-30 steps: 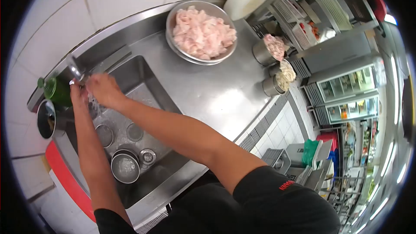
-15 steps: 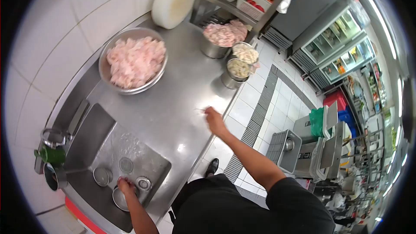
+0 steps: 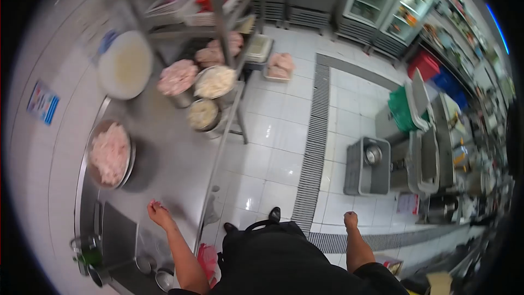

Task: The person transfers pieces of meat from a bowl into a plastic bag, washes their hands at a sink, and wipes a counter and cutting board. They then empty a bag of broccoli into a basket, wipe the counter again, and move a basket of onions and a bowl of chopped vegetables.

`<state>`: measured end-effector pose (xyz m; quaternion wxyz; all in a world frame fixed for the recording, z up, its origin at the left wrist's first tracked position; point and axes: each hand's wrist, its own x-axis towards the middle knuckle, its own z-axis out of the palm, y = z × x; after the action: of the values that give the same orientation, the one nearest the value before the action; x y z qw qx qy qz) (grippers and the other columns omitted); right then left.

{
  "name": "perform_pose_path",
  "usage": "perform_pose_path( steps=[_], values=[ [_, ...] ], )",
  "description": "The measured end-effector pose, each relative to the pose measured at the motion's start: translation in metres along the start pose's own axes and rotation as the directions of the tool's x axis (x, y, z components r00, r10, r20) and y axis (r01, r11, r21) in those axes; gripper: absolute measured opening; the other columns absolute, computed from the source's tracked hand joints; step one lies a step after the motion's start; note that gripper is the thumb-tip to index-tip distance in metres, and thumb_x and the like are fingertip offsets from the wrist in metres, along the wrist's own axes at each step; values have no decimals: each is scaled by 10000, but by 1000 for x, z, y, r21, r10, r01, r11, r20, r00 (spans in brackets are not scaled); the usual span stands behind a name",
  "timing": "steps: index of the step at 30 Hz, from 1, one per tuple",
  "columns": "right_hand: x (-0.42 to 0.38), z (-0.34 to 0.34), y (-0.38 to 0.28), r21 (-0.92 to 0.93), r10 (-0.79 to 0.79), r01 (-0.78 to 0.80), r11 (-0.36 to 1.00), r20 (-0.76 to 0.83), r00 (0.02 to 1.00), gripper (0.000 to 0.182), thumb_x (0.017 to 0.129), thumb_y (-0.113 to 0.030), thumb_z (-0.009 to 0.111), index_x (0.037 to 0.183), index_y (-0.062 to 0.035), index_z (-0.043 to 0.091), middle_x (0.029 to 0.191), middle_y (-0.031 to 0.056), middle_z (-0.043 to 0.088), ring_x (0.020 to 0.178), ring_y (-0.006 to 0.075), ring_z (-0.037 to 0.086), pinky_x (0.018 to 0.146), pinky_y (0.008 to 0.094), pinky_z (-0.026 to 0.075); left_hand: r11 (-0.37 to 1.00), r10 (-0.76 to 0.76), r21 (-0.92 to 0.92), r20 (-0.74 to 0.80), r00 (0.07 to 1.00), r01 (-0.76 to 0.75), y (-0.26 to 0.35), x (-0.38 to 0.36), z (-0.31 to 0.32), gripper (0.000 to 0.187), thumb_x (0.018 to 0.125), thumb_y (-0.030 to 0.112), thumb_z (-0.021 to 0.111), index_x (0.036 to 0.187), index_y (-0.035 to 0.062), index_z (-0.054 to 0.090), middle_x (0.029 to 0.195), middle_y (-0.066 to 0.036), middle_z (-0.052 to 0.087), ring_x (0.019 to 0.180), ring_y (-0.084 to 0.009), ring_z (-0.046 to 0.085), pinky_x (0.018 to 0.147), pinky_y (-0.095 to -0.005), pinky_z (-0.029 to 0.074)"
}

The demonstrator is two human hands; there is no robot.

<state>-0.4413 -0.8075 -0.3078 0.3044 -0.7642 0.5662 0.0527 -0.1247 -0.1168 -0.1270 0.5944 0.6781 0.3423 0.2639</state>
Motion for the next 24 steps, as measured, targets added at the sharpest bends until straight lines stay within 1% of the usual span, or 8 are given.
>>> perform_pose_path(
  steps=[2, 5, 8, 12, 14, 18, 20, 24],
  values=[
    [26, 16, 45, 174, 100, -112, 978, 78, 992, 172, 814, -175, 548, 932, -72, 617, 641, 53, 549, 494, 166, 536, 392, 317, 394, 999, 50, -2, 104, 993, -50, 24, -23, 57, 176, 943, 143, 478, 1050, 48, 580, 855, -32, 562, 563, -95, 453, 490, -249, 375],
    [24, 7, 18, 216, 141, -165, 962, 125, 982, 175, 821, -168, 569, 960, -70, 611, 661, 51, 562, 517, 166, 556, 400, 309, 400, 930, 311, 139, 195, 930, -340, 46, -58, 125, 182, 934, 120, 482, 1041, 15, 586, 858, -62, 582, 630, -132, 506, 572, -275, 431],
    [28, -10, -32, 321, 209, -274, 907, 224, 952, 174, 823, -159, 601, 976, -79, 619, 669, 47, 572, 532, 163, 572, 409, 306, 409, 728, 499, 231, 467, 730, -646, 55, -106, 186, 171, 913, 89, 507, 1026, -11, 589, 881, -117, 608, 707, -171, 561, 651, -305, 466],
    [67, -25, -64, 319, 142, -205, 925, 210, 967, 179, 800, -204, 654, 914, -68, 677, 701, 79, 641, 596, 197, 624, 508, 337, 481, 766, 348, 164, 707, 616, -621, 30, -155, 264, 131, 878, 85, 561, 955, -3, 620, 847, -137, 626, 729, -231, 606, 678, -326, 484],
    [78, -50, -90, -101, 15, -15, 995, -3, 1000, 237, 783, -265, 674, 752, -32, 704, 761, 152, 689, 682, 278, 671, 660, 376, 522, 809, 245, 172, 771, 587, -562, 13, -163, 319, 118, 865, 85, 578, 936, 7, 630, 825, -131, 630, 719, -250, 616, 675, -332, 488],
    [104, -103, -129, 171, 248, -230, 958, -92, 965, 306, 804, -267, 650, 641, -8, 647, 579, 111, 623, 570, 239, 635, 556, 352, 514, 692, 171, 224, 873, 457, -686, -13, -156, 430, 122, 831, 114, 601, 867, 8, 649, 806, -155, 655, 697, -322, 628, 687, -422, 495],
    [117, -120, -140, 258, 296, -261, 930, -105, 950, 302, 822, -253, 633, 659, 2, 635, 561, 96, 594, 541, 222, 615, 503, 340, 513, 412, -59, 425, 895, 442, -806, -1, -154, 501, 150, 826, 153, 620, 850, 12, 668, 799, -158, 659, 722, -349, 626, 718, -470, 477],
    [122, -122, -167, 518, 461, -309, 797, -192, 867, 265, 850, -213, 597, 764, 37, 620, 559, 91, 557, 468, 200, 582, 403, 338, 530, 531, -3, 209, 970, 244, -821, 32, -164, 653, 249, 816, 159, 640, 1032, 35, 660, 999, -174, 647, 919, -364, 617, 831, -459, 470]
  ],
)
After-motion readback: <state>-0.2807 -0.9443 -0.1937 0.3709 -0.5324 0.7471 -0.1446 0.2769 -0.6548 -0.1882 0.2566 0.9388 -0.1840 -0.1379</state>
